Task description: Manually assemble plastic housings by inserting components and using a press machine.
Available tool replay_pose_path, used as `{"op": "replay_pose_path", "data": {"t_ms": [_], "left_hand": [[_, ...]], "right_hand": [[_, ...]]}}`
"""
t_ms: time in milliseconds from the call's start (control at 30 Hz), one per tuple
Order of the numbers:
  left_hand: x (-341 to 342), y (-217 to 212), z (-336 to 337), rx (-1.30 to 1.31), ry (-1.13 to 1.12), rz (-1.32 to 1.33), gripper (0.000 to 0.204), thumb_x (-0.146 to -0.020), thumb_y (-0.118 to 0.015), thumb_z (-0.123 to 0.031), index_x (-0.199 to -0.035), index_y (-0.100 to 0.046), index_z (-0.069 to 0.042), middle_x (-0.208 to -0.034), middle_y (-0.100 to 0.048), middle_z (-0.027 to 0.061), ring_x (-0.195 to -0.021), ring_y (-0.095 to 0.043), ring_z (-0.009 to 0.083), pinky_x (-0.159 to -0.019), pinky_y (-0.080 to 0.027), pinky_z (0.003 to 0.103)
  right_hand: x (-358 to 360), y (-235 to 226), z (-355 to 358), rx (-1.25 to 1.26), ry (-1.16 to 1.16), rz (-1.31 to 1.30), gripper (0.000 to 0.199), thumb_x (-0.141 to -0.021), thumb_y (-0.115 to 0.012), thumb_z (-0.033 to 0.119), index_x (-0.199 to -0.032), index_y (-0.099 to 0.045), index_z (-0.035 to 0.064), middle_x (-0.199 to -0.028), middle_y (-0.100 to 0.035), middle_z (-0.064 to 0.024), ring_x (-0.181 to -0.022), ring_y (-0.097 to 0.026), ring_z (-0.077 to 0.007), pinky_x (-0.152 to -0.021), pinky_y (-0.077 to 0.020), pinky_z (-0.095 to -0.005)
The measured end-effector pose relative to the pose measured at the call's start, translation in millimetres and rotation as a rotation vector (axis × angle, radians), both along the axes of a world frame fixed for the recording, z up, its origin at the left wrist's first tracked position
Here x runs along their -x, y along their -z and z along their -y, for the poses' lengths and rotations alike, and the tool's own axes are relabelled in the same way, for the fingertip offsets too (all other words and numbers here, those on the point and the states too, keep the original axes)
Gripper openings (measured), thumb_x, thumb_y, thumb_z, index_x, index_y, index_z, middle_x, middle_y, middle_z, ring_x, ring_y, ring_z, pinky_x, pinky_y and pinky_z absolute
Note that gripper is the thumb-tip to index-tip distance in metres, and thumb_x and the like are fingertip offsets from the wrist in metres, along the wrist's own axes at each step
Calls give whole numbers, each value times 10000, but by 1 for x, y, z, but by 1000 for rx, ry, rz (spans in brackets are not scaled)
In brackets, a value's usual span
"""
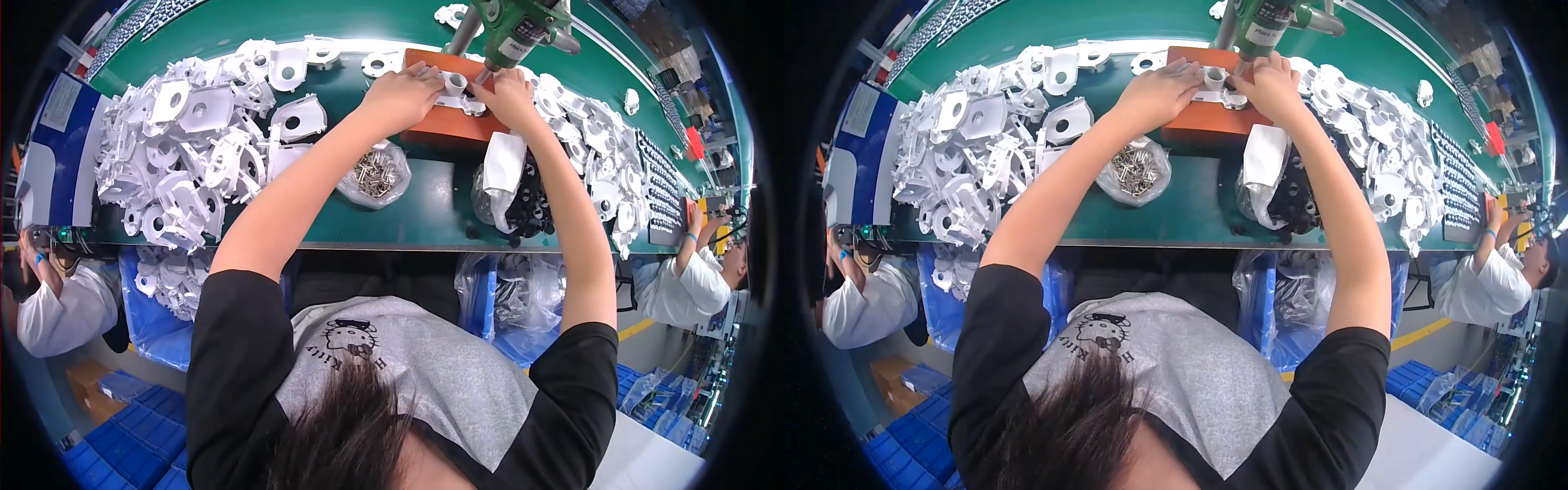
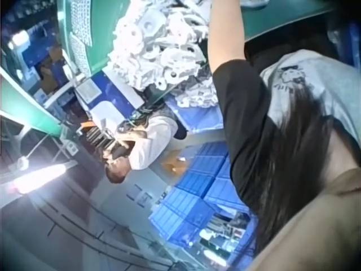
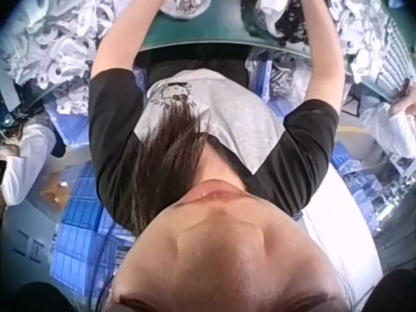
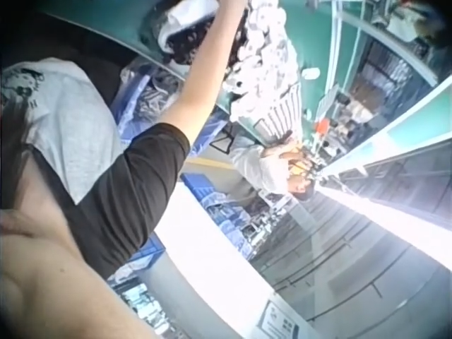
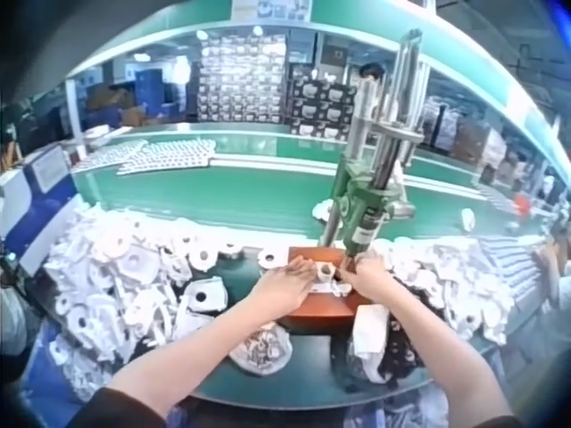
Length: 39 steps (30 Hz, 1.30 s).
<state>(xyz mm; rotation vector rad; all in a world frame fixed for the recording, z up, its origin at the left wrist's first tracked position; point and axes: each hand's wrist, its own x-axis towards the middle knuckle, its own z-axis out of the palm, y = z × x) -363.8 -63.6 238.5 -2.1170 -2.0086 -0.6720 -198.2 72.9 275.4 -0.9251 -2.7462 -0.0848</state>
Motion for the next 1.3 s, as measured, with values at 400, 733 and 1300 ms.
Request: {"op": "replay_pose_path", "data": {"t_ms": [400,733,1300], "left_hand": [[0,-6,2,-9,-2,-29,253,-859,-446,-169,-1073,-555,-91,-1131,-584,32,-1134,-511,221,-783,-507,375],[1,-6,4,-20,-5,-7,226,-865,-466,-174,-1046,-570,-85,-1228,-544,67,-1162,-490,221,-820,-490,356],[0,-5,2,-4,1,16,267,-846,-457,-152,-1074,-562,-62,-1233,-541,80,-1159,-491,232,-834,-479,383]], "right_hand": [[25,33,173,195,-627,-51,151,-712,-614,92,-843,-591,19,-834,-563,-132,-830,-553,-307,-712,-470,-393],[46,38,163,609,-527,77,153,-726,-595,54,-865,-574,-6,-888,-581,-138,-795,-593,-327,-691,-496,-394],[42,36,167,312,-603,103,168,-697,-576,47,-853,-576,-15,-875,-567,-180,-854,-582,-319,-718,-503,-383]]}}
